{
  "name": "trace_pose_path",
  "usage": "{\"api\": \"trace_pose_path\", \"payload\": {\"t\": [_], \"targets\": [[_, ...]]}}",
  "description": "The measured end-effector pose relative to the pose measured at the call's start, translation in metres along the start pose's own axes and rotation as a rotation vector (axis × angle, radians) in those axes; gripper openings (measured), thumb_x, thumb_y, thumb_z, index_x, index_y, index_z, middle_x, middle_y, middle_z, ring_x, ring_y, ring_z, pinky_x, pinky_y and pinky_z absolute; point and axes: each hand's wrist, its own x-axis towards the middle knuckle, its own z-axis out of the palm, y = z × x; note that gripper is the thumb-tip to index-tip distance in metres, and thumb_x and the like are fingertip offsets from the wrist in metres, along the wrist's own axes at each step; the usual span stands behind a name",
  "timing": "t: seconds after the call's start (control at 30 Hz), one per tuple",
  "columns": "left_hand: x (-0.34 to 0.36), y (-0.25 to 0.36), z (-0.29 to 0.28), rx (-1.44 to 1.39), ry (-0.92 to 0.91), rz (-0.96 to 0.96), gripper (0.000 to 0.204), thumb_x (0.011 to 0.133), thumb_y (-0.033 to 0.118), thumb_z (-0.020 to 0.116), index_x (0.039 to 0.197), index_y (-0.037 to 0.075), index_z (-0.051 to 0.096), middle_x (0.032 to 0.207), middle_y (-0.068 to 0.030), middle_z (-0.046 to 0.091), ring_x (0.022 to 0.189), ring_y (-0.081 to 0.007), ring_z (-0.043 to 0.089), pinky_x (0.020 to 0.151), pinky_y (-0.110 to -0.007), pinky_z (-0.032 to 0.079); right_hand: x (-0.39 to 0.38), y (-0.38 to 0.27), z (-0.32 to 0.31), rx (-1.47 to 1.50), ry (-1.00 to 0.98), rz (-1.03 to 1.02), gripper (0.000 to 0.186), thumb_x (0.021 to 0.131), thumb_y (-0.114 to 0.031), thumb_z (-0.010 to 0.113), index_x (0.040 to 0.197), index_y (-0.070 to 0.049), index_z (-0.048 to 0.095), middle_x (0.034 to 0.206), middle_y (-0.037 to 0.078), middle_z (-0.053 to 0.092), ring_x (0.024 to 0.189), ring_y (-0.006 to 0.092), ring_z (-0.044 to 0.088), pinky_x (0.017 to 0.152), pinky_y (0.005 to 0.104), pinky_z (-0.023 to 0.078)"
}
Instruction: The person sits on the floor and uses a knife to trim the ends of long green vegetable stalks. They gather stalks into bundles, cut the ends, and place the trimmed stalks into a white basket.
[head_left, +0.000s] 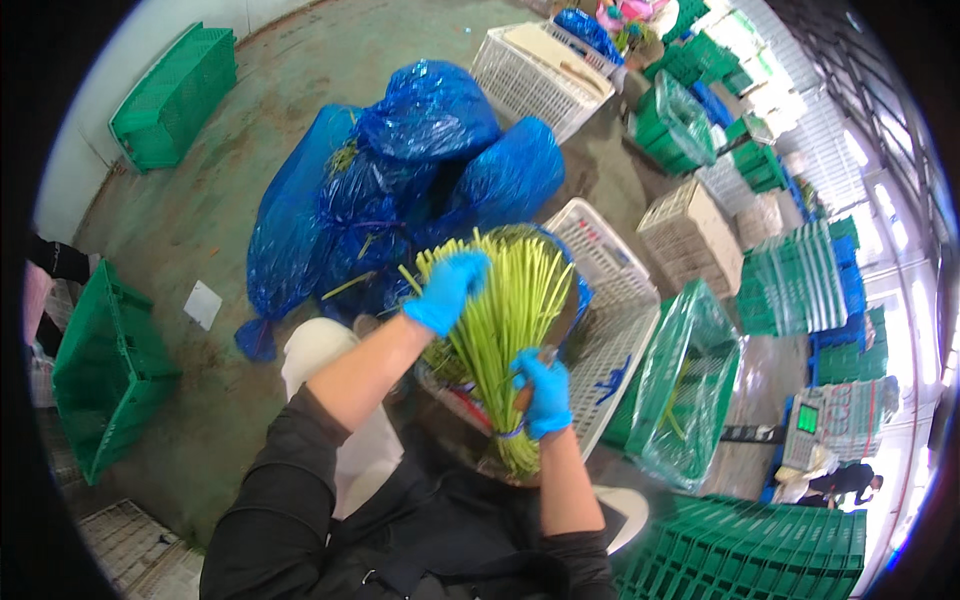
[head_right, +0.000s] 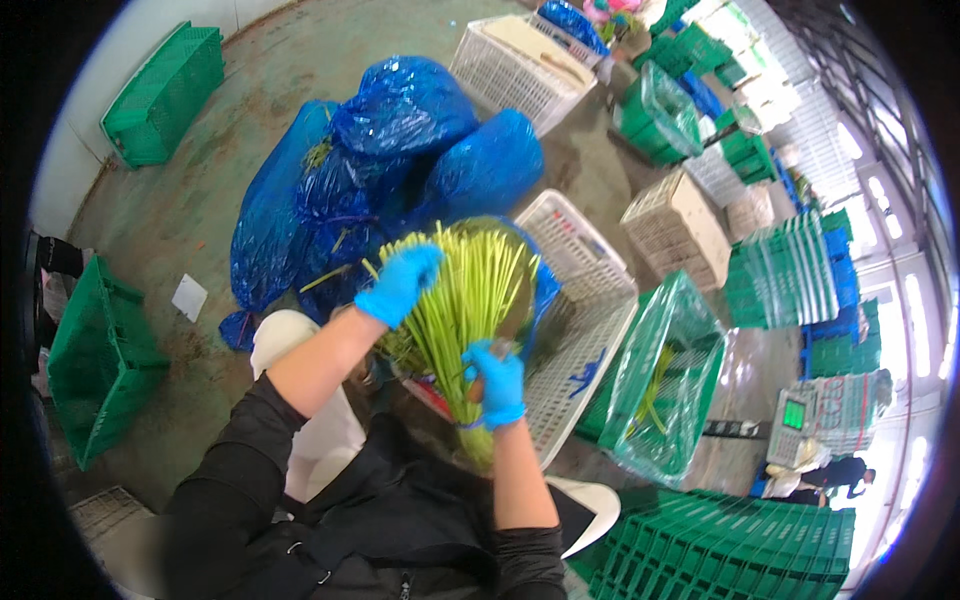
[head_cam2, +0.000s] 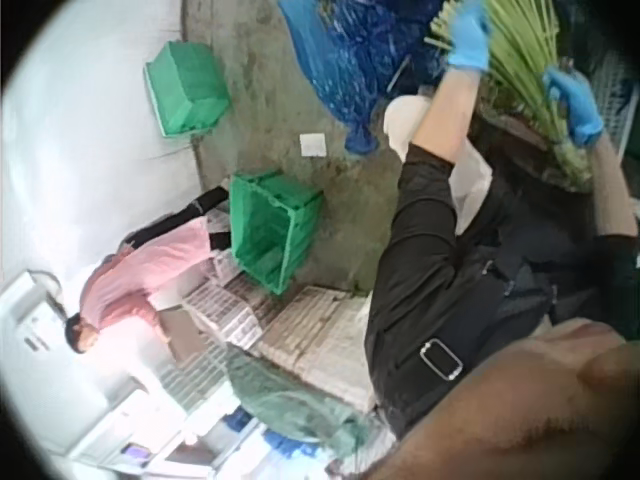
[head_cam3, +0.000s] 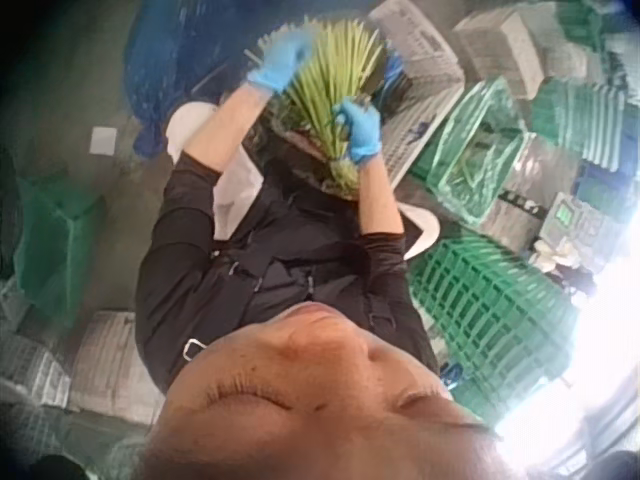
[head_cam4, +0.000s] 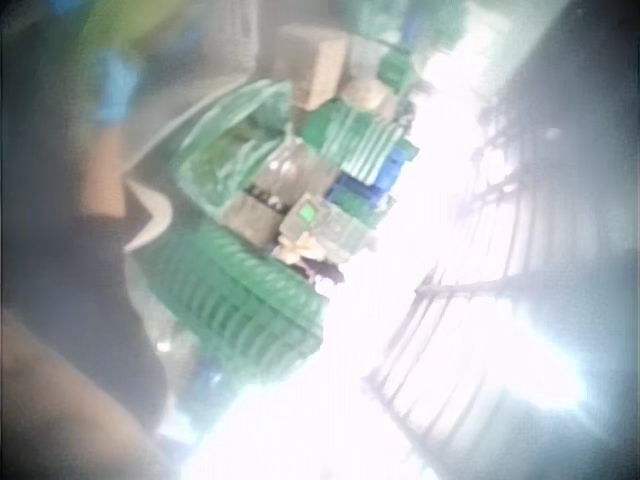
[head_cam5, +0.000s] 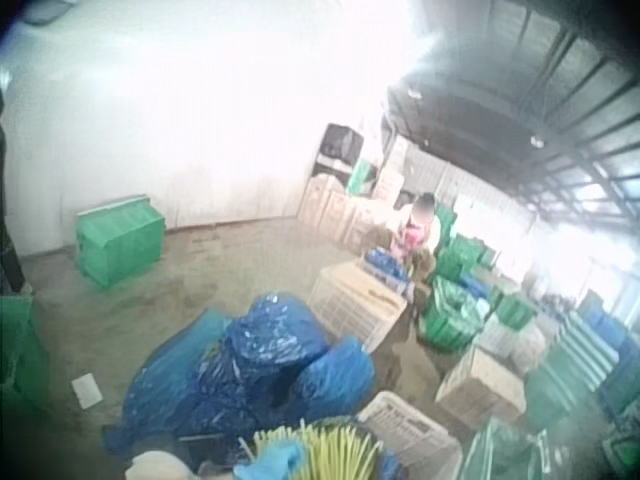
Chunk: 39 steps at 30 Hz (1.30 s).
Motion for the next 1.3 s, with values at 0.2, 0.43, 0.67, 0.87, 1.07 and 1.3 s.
{"api": "trace_pose_path", "payload": {"t": [0.2, 0.43, 0.67, 0.87, 1.07, 1.3], "targets": [[-0.022, -0.008, 0.002, 0.85, -0.394, 0.413, 0.02, 0.087, 0.02, 0.051, 0.094, 0.006, 0.061, 0.079, -0.0097, 0.06, 0.074, -0.0232, 0.059, 0.065, -0.034, 0.047, 0.028, 0.007, -0.002, 0.069, 0.29, 0.029, 0.023, 0.073, -0.01, 0.068, 0.091, -0.007, 0.054, 0.069, 0.0, 0.053, 0.051, 0.0104, 0.047, 0.045, 0.024, 0.039], [-0.053, -0.027, -0.003, 1.66, -0.495, 0.351, 0.017, 0.08, 0.021, 0.055, 0.092, 0.009, 0.059, 0.076, -0.0117, 0.055, 0.077, -0.0307, 0.054, 0.067, -0.041, 0.045, 0.024, 0.033, 0.014, -0.563, 0.471, -0.462, 0.031, 0.07, -0.012, 0.072, 0.092, -0.002, 0.051, 0.073, 0.002, 0.054, 0.068, 0.0131, 0.051, 0.065, 0.0277, 0.044], [-0.045, -0.031, 0.011, 1.609, -0.33, 0.738, 0.014, 0.075, 0.02, 0.059, 0.083, 0.009, 0.057, 0.08, -0.0098, 0.051, 0.081, -0.0282, 0.049, 0.069, -0.038, 0.042, 0.015, 0.048, 0.003, -0.775, 0.453, -0.297, 0.032, 0.07, -0.024, 0.068, 0.09, -0.003, 0.055, 0.086, 0.019, 0.059, 0.08, 0.0373, 0.057, 0.067, 0.041, 0.045], [-0.041, -0.033, 0.008, 1.765, -0.37, 0.713, 0.014, 0.072, 0.018, 0.061, 0.08, 0.008, 0.055, 0.08, -0.01, 0.051, 0.081, -0.0275, 0.049, 0.07, -0.038, 0.042, 0.023, 0.047, 0.003, -0.868, 0.49, -0.24, 0.024, 0.074, -0.024, 0.063, 0.083, -0.004, 0.054, 0.079, 0.017, 0.06, 0.076, 0.0374, 0.057, 0.065, 0.0421, 0.044], [-0.04, -0.035, 0.007, 1.445, -0.27, 0.539, 0.026, 0.069, 0.013, 0.066, 0.089, 0.005, 0.053, 0.087, -0.0136, 0.05, 0.086, -0.0324, 0.049, 0.075, -0.04, 0.043, 0.013, 0.034, 0.01, -0.862, 0.312, -0.226, 0.03, 0.07, -0.031, 0.069, 0.085, -0.006, 0.06, 0.079, 0.018, 0.061, 0.077, 0.0357, 0.058, 0.066, 0.0393, 0.046], [-0.044, -0.039, 0.004, 1.436, -0.367, 0.527, 0.028, 0.072, 0.014, 0.064, 0.096, 0.005, 0.053, 0.089, -0.014, 0.051, 0.088, -0.0325, 0.05, 0.075, -0.041, 0.043, 0.028, 0.026, 0.014, -1.211, 0.337, -0.091, 0.027, 0.075, -0.032, 0.057, 0.083, -0.007, 0.059, 0.079, 0.02, 0.061, 0.075, 0.0371, 0.059, 0.064, 0.0438, 0.046]]}}
